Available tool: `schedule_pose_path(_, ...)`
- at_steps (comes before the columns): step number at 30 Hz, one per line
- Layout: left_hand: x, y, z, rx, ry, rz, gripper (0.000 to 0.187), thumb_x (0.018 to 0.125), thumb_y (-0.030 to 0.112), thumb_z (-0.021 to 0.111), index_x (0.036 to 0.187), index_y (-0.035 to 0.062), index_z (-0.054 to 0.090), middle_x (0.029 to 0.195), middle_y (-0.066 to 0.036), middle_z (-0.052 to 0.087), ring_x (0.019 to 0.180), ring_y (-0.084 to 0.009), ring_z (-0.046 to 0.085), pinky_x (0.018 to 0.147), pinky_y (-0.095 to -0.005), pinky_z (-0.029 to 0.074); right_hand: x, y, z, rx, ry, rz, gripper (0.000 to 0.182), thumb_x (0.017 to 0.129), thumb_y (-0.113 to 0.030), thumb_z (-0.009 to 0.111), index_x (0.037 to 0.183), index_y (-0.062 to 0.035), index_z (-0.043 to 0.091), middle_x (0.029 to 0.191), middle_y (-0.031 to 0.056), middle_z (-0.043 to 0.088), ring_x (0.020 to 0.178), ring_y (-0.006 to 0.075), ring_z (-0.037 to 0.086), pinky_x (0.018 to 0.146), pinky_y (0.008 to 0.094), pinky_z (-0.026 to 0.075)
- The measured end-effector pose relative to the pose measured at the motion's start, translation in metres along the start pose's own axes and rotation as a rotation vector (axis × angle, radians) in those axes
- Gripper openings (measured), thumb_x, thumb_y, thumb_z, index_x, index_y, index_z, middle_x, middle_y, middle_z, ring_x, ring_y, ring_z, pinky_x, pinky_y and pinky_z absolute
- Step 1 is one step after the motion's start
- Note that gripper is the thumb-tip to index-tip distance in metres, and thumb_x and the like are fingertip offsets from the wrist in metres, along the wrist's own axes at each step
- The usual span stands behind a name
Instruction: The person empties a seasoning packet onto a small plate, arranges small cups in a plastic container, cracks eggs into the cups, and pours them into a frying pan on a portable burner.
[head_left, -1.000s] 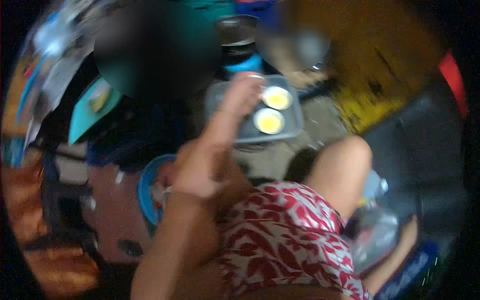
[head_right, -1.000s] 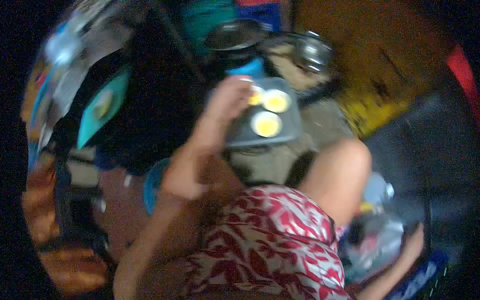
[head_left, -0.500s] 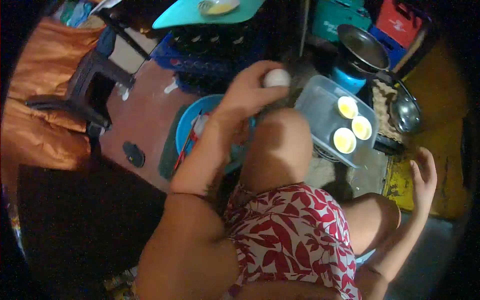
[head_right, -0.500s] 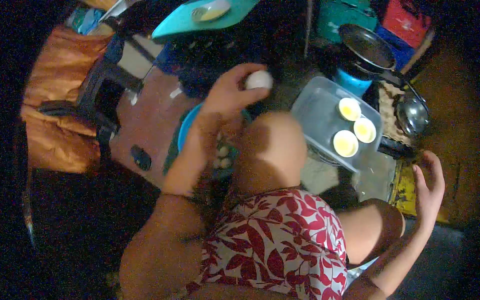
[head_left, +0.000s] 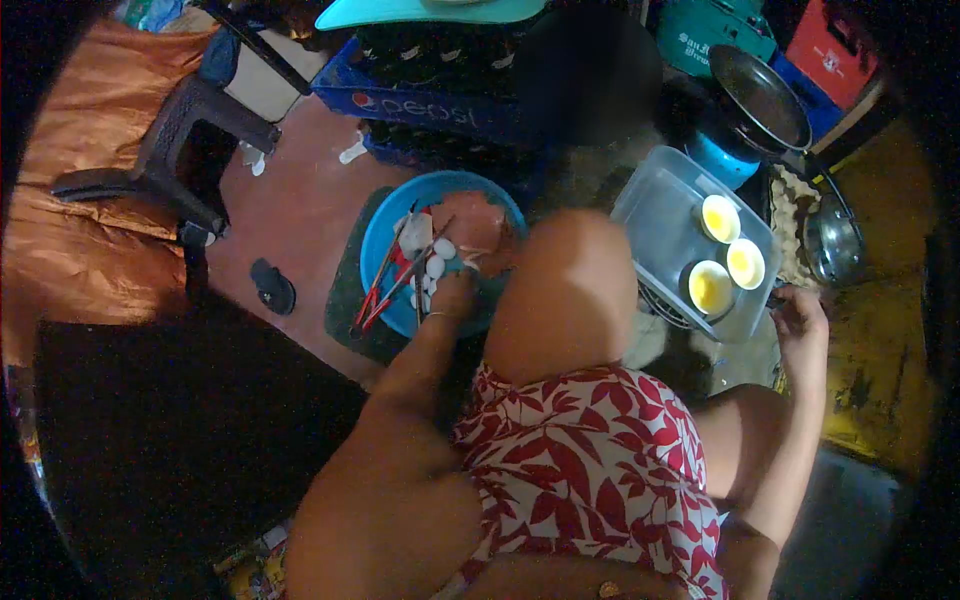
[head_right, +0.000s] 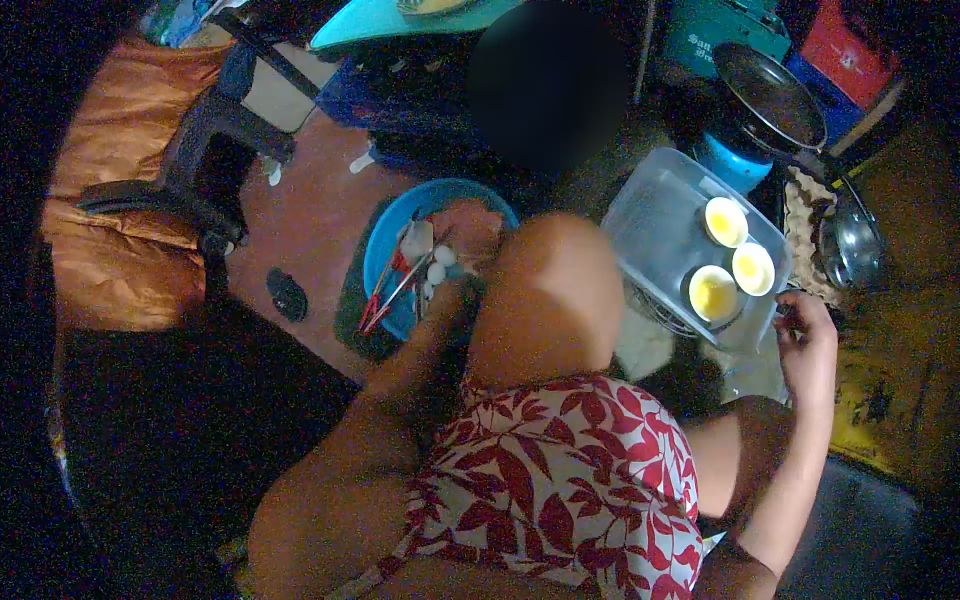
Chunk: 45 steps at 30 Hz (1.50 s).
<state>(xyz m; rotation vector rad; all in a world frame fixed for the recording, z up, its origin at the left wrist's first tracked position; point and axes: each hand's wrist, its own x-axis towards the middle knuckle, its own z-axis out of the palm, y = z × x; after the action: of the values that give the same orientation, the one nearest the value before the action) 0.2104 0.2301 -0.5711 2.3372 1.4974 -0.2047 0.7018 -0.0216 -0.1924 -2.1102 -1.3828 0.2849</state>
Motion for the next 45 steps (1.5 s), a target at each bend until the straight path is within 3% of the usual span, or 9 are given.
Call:
schedule_pose_path(3, -0.057, 0.068, -0.091, -0.137, 0.131, -0.181, 0.028, 0.088, 0.022, 0.054, 0.11, 0.0063, 0.059, 0.104, -0.016, 0.06, 0.099, -0.0402, 0.059, 0.08, -0.0497, 0.052, 0.0, -0.009, 0.004, -0.07, -0.032, -0.025, 0.033, 0.072, 0.015, 0.063, 0.101, -0.001, 0.06, 0.089, 0.0107, 0.058, 0.071, 0.0188, 0.054, 0.069, 0.0308, 0.047)
schedule_pose_path(13, -0.028, 0.067, -0.055, 0.336, 0.059, -0.082, 0.032, 0.091, 0.024, 0.05, 0.118, 0.0107, 0.059, 0.108, -0.013, 0.064, 0.104, -0.0292, 0.061, 0.074, -0.0443, 0.053, -0.008, -0.016, 0.015, -0.05, -0.256, -0.085, 0.044, 0.066, 0.011, 0.074, 0.107, -0.0006, 0.062, 0.09, 0.011, 0.058, 0.078, 0.0204, 0.056, 0.075, 0.0334, 0.049)
schedule_pose_path(21, 0.001, 0.073, -0.125, -0.083, 0.247, -0.09, 0.025, 0.087, 0.025, 0.055, 0.098, 0.0048, 0.065, 0.092, -0.017, 0.067, 0.089, -0.0335, 0.065, 0.075, -0.0442, 0.051, -0.013, -0.028, 0.007, -0.078, -0.047, -0.118, 0.038, 0.066, 0.016, 0.068, 0.1, -0.0015, 0.064, 0.085, 0.0099, 0.056, 0.072, 0.0204, 0.056, 0.068, 0.0314, 0.048)
schedule_pose_path(23, 0.011, 0.083, -0.163, -0.507, 0.748, -0.072, 0.022, 0.087, 0.023, 0.061, 0.089, 0.0007, 0.064, 0.086, -0.02, 0.066, 0.083, -0.0335, 0.065, 0.072, -0.0433, 0.05, -0.016, -0.024, 0.007, -0.022, -0.024, -0.129, 0.035, 0.067, 0.017, 0.066, 0.097, -0.0019, 0.064, 0.082, 0.0091, 0.054, 0.067, 0.0191, 0.054, 0.063, 0.0303, 0.046)
schedule_pose_path(27, 0.013, 0.14, -0.303, -0.666, 1.183, 0.001, 0.025, 0.083, 0.021, 0.072, 0.081, -0.0007, 0.061, 0.076, -0.015, 0.062, 0.066, -0.0261, 0.057, 0.066, -0.0366, 0.047, -0.017, -0.039, 0.003, -0.057, -0.019, -0.12, 0.033, 0.07, 0.014, 0.069, 0.096, -0.0059, 0.064, 0.08, 0.0082, 0.054, 0.063, 0.0182, 0.052, 0.059, 0.0312, 0.045)
schedule_pose_path(32, 0.006, 0.191, -0.411, -0.792, 1.44, 0.162, 0.018, 0.084, 0.015, 0.071, 0.082, 0.0007, 0.06, 0.075, -0.009, 0.062, 0.066, -0.0181, 0.055, 0.064, -0.0329, 0.046, -0.015, -0.038, 0.001, -0.036, 0.016, -0.133, 0.03, 0.071, 0.005, 0.075, 0.097, -0.0059, 0.065, 0.08, 0.0093, 0.053, 0.063, 0.021, 0.053, 0.059, 0.033, 0.045)
schedule_pose_path(39, 0.014, 0.225, -0.423, -0.808, 1.38, 0.28, 0.02, 0.084, 0.013, 0.07, 0.093, -0.0004, 0.06, 0.08, -0.009, 0.06, 0.07, -0.0167, 0.054, 0.069, -0.0313, 0.047, -0.014, -0.031, -0.013, -0.116, 0.065, -0.121, 0.031, 0.07, 0.0, 0.077, 0.097, -0.0035, 0.064, 0.087, 0.0121, 0.055, 0.07, 0.0247, 0.056, 0.063, 0.0365, 0.047)
schedule_pose_path(41, 0.027, 0.217, -0.433, -0.658, 1.443, 0.207, 0.027, 0.083, 0.018, 0.071, 0.098, -0.002, 0.06, 0.079, -0.012, 0.061, 0.07, -0.0218, 0.058, 0.069, -0.0353, 0.048, -0.014, -0.034, -0.015, -0.123, 0.031, -0.115, 0.032, 0.068, -0.005, 0.078, 0.097, -0.0049, 0.065, 0.095, 0.0155, 0.058, 0.091, 0.0357, 0.059, 0.078, 0.0411, 0.049)
schedule_pose_path(45, 0.06, 0.177, -0.466, -0.533, 1.309, -0.103, 0.044, 0.083, 0.033, 0.068, 0.101, -0.0062, 0.058, 0.092, -0.024, 0.065, 0.086, -0.0377, 0.064, 0.078, -0.0431, 0.05, -0.017, -0.04, -0.014, -0.108, -0.039, -0.093, 0.032, 0.069, -0.007, 0.077, 0.099, -0.0065, 0.065, 0.099, 0.0152, 0.059, 0.095, 0.0358, 0.059, 0.081, 0.041, 0.049)
